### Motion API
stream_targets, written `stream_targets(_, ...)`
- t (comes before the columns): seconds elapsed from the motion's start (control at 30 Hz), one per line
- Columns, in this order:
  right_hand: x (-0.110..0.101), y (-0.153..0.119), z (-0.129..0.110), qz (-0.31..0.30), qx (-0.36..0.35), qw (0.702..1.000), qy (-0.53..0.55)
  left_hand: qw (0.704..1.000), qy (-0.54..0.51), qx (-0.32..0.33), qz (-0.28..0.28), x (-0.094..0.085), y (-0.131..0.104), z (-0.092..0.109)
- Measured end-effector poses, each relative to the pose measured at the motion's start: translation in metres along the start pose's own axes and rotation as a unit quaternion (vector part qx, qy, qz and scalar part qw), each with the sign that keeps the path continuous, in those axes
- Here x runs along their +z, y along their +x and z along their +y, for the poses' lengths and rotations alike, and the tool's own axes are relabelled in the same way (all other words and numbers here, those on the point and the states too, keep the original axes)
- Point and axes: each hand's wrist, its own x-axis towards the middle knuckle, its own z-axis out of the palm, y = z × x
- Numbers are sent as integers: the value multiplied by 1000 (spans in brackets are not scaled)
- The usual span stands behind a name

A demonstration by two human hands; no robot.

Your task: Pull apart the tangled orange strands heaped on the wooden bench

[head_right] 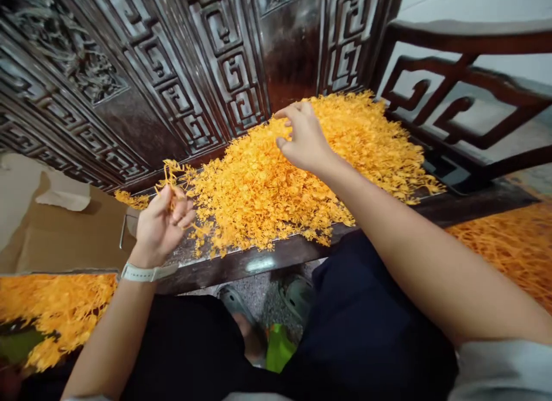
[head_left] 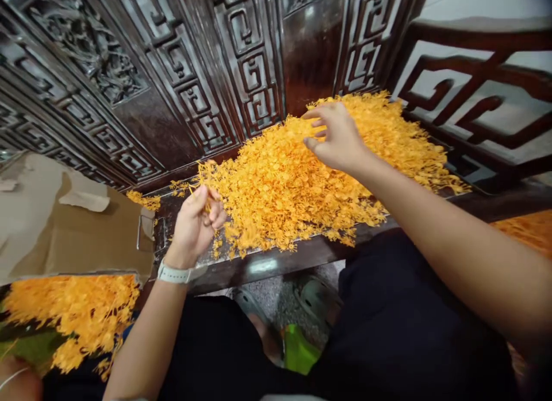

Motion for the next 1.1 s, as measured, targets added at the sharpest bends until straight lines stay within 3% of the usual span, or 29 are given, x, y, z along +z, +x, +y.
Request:
stream_targets(0.07, 9, -14, -21, -50, -14, 998, 33, 996, -82, -2, 27, -2, 3, 3)
stream_targets(0.17, 29, -39, -60, -229, 4, 963, 141, 987, -142, 44, 62, -6, 5, 9)
stream_targets(0.23, 44, -56, -82, -368, 30, 904, 215, 982, -146, 89, 78, -9, 5, 11)
stream_targets(0.33, 64, -76, -102, -515, 123, 779, 336, 979, -121, 136, 93, -16, 10, 11)
stream_targets(0.4, 75, -84, -107, -549, 195, 706, 402, 977, -104, 153, 103, -22, 15, 9)
stream_targets(0.47, 82, -88, -109, -536, 236, 683, 436, 979, -80, 148, 116, -26, 20, 6)
stream_targets(0.73, 83, -69, -92, -377, 303, 747, 457, 977, 119, 109, 137, -45, 35, -20)
stream_targets(0.8, 82, -65, -83, -340, 288, 781, 438, 983, 143, 29, 115, -48, 35, -26)
stream_targets(0.87, 81, -62, -77, -314, 249, 818, 413, 984, 146, -84, 53, -46, 34, -32)
stream_targets(0.97, 79, -64, -76, -336, 183, 843, 377, 977, 104, -184, -22, -31, 34, -44)
stream_targets(1.1, 82, -72, -85, -365, 142, 842, 370, 991, 19, -127, 21, -12, 42, -61)
